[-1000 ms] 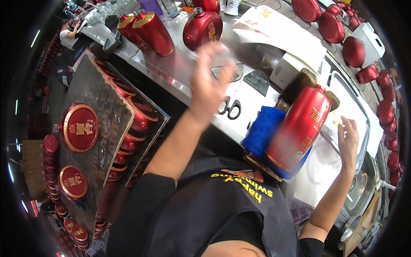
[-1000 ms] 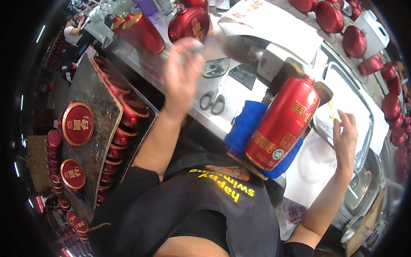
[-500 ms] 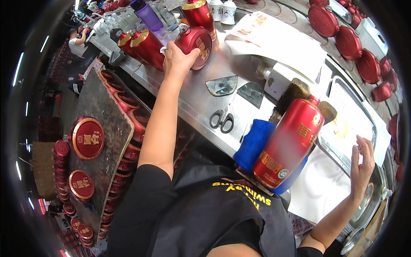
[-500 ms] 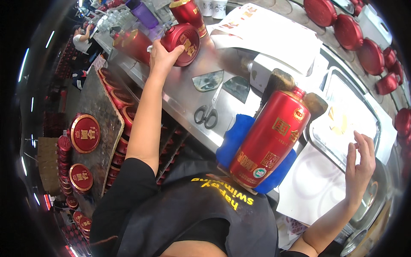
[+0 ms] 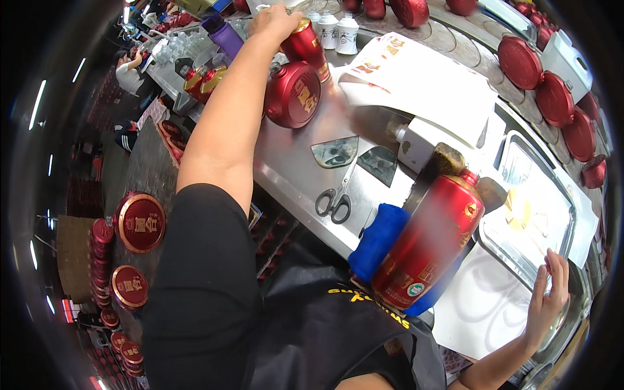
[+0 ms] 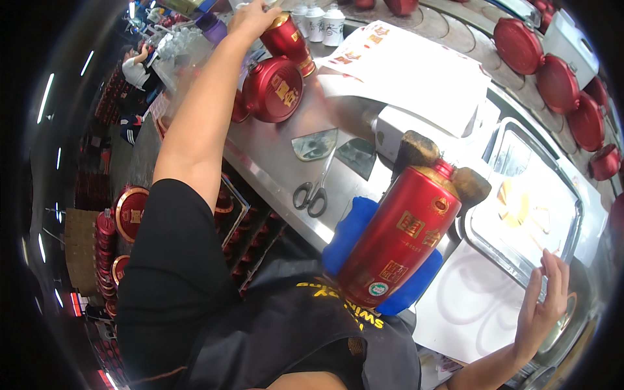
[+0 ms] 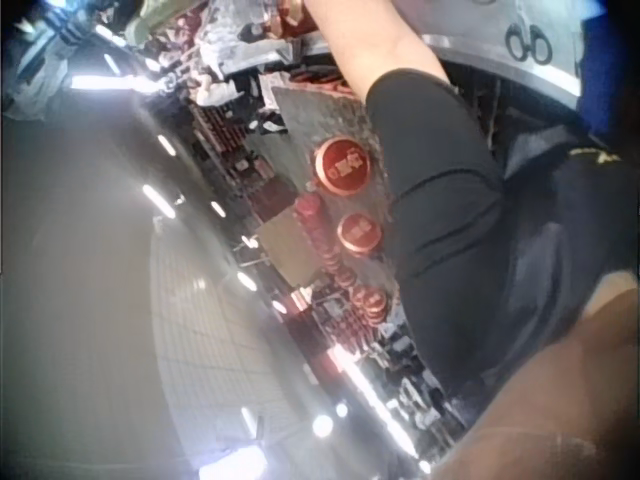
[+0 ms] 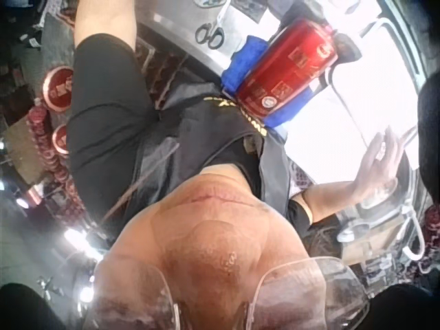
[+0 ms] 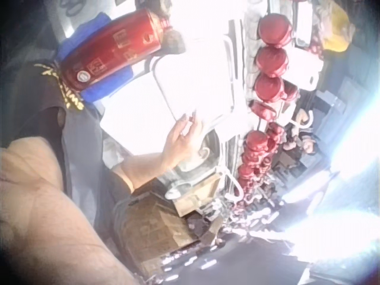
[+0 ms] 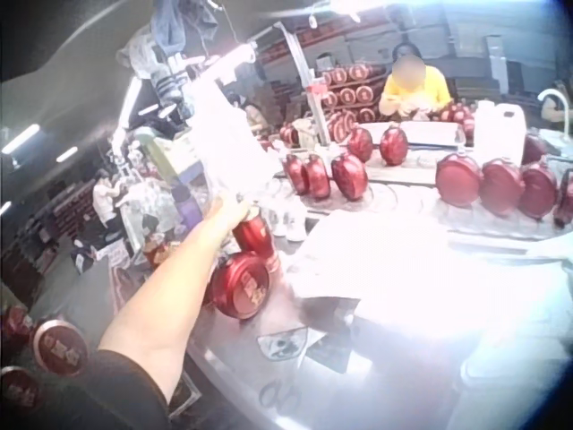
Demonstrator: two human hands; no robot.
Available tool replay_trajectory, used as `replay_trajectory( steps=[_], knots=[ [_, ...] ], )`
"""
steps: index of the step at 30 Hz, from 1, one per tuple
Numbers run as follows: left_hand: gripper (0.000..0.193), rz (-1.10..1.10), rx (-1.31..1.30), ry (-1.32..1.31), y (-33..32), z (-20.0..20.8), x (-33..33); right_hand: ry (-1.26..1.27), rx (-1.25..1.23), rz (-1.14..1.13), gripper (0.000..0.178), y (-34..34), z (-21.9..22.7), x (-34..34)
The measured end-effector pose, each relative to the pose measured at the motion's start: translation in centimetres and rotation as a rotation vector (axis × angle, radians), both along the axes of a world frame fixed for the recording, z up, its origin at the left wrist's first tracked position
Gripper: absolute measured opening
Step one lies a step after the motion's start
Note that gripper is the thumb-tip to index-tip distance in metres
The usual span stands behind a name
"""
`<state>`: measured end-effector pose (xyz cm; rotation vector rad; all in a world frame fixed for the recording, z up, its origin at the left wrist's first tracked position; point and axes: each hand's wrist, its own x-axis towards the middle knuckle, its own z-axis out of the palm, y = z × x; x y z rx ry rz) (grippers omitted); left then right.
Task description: The person applies gold labels to red cylindrical containers on a stainless steel workbench. They peel backing from each label, align and smooth it onto the container, and trim excess with scissors. The person handles multiple containers one at a time, placing finished units aside.
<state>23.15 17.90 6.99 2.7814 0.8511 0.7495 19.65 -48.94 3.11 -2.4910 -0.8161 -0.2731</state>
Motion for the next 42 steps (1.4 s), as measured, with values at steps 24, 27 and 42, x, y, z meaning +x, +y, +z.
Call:
replay_trajectory(
  steps=[24,27,42],
  knots=[
    [0.02,-0.705,-0.362,-0.425,-7.8,12.8,-6.9,-0.02,0.228,0.011,0.019,0.8,0.1,-1.3],
    [0.023,-0.806,-0.51,-0.387,-9.5,13.4,-8.2,-0.006,0.224,0.009,0.02,0.6,0.3,-1.7],
    [0.021,-0.838,-0.582,-0.31,-12.1,14.3,-11.5,-0.068,0.217,0.053,0.023,-0.1,0.5,-2.6]
  ],
)
